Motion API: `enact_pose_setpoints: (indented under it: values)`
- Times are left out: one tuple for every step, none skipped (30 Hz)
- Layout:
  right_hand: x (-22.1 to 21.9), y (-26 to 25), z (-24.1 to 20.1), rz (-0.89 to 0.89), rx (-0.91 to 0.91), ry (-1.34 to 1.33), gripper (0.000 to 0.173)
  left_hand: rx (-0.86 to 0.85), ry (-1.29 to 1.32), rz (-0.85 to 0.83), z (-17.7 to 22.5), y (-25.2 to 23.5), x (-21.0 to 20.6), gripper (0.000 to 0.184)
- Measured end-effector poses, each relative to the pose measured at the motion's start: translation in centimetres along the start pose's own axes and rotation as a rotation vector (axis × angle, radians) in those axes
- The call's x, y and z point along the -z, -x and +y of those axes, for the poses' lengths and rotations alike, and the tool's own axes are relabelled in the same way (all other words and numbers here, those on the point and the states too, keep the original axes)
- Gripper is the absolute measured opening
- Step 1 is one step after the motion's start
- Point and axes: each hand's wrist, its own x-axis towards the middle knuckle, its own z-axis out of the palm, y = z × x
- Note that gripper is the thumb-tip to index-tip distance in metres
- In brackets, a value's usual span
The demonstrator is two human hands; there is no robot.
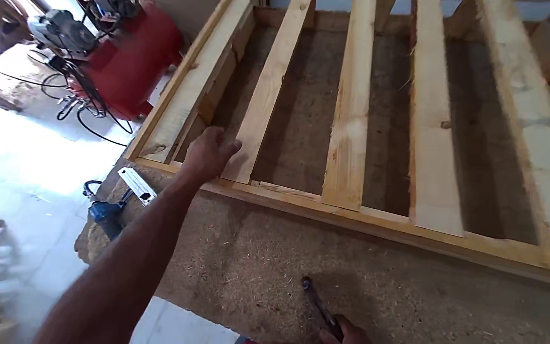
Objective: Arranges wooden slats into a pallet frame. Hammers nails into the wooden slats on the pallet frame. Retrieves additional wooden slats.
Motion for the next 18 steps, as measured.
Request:
enact_pose_setpoints:
  values:
    - [0.1, -0.9, 0.2, -0.010, -0.007, -0.022, 0.058, 0.047, 0.012, -0.063, 0.1, -2.1, -0.7, 0.075]
    - [0.4, -1.7, 0.3, -0.020, -0.017, -0.034, 0.057, 0.095, 0.037, -0.131, 0.1, -3.8, -1.5, 0.079]
    - [0.8, -2.6, 0.3, -0.028, -0.029, -0.039, 0.057, 0.132, 0.073, -0.186, 0.2, -5.0, -2.2, 0.078]
    - [1.1, -3.3, 0.2, -0.026, -0.041, -0.047, 0.056, 0.160, 0.120, -0.222, 0.6, -5.8, -2.8, 0.072]
    - [1.3, -3.9, 0.3, -0.021, -0.052, -0.077, 0.054, 0.196, 0.190, -0.249, 0.9, -6.2, -3.2, 0.066]
    - [1.5, -4.3, 0.4, -0.015, -0.068, -0.130, 0.052, 0.218, 0.266, -0.265, 1.0, -6.3, -3.4, 0.059]
    - [1.7, -4.7, 0.5, -0.013, -0.086, -0.201, 0.049, 0.224, 0.326, -0.276, 0.9, -6.4, -3.4, 0.054]
    - [1.9, -5.2, 0.5, -0.025, -0.113, -0.274, 0.045, 0.220, 0.378, -0.277, 0.8, -6.5, -3.3, 0.049]
    - [2.0, -5.6, 0.3, -0.033, -0.142, -0.334, 0.041, 0.214, 0.418, -0.272, 1.0, -6.5, -3.0, 0.045]
    - [2.0, -5.9, 0.0, -0.025, -0.167, -0.366, 0.040, 0.204, 0.448, -0.268, 1.3, -6.4, -2.4, 0.040]
    - [1.8, -5.9, -0.3, -0.008, -0.185, -0.365, 0.039, 0.190, 0.467, -0.259, 1.8, -6.2, -1.4, 0.036]
    - [1.5, -5.9, -0.5, 0.018, -0.197, -0.344, 0.040, 0.168, 0.479, -0.249, 2.3, -5.9, -0.3, 0.031]
    - [1.2, -5.8, -0.5, 0.046, -0.201, -0.319, 0.041, 0.143, 0.495, -0.238, 2.8, -5.6, 0.9, 0.026]
    - [0.9, -5.7, -0.5, 0.075, -0.197, -0.298, 0.042, 0.117, 0.517, -0.231, 3.1, -5.5, 2.1, 0.023]
    - [0.6, -5.6, -0.5, 0.105, -0.188, -0.286, 0.042, 0.096, 0.545, -0.222, 3.3, -5.4, 3.1, 0.023]
    - [0.4, -5.5, -0.4, 0.131, -0.179, -0.286, 0.042, 0.077, 0.578, -0.220, 3.2, -5.5, 3.8, 0.024]
    - [0.1, -5.5, -0.4, 0.156, -0.167, -0.294, 0.042, 0.053, 0.609, -0.230, 2.9, -5.7, 4.3, 0.025]
    - [0.0, -5.5, -0.3, 0.173, -0.158, -0.304, 0.041, 0.034, 0.628, -0.242, 2.6, -5.9, 4.5, 0.026]
